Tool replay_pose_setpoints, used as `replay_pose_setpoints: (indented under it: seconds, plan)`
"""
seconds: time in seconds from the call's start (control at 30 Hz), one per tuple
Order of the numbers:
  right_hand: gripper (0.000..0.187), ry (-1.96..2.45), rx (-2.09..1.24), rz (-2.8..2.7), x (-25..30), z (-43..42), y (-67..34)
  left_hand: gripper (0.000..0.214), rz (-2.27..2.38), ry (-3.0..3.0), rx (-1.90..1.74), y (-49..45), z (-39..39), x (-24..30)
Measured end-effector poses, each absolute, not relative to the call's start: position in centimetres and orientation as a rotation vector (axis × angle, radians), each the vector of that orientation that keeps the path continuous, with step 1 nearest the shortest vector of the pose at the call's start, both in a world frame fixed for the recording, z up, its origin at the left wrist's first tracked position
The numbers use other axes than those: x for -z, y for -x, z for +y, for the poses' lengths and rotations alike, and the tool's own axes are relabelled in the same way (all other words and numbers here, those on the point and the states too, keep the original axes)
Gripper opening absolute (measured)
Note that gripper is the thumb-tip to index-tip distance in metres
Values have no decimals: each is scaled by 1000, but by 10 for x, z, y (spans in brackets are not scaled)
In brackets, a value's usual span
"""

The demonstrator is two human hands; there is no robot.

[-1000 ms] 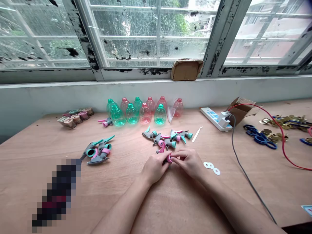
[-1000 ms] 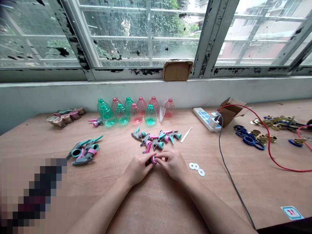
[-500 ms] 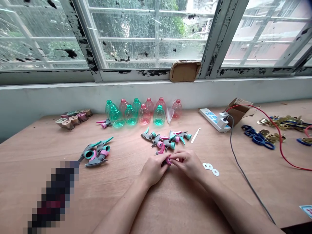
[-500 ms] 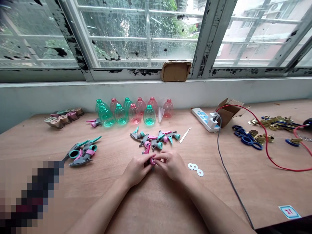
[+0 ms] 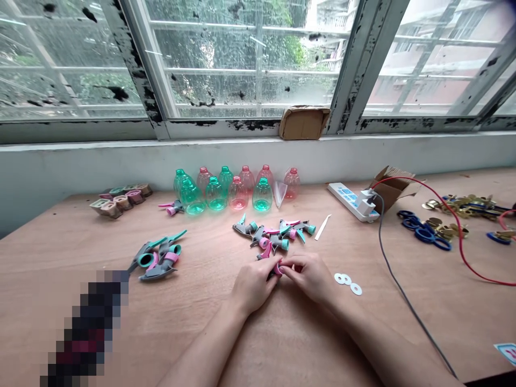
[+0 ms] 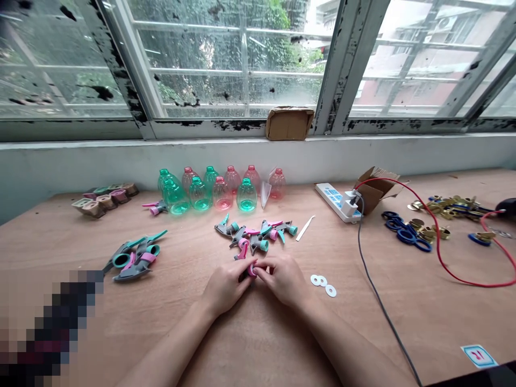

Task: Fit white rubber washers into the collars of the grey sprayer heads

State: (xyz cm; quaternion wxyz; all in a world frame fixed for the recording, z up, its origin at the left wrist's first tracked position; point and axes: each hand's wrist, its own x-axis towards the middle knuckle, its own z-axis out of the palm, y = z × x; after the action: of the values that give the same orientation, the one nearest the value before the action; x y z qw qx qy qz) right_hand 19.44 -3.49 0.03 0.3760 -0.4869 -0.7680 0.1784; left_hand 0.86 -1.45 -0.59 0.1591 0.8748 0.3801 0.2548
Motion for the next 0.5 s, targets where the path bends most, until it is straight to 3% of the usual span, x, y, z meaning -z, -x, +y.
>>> replay_pose_setpoints:
  seconds: [0.23,0.37,0.5]
  plan:
    - [16,1242,-344,-1953,-8,-35,-197,42,1113,-2547,-777,-5,-15,2]
    - [23,1621,-161,-1889,-27,-29,-254,52,1345,-2486,-921,7,-4,-6]
    - [22,2036,-443,-1990,-32,-28,-319,54,1535,-2471,-879,17,13,-8]
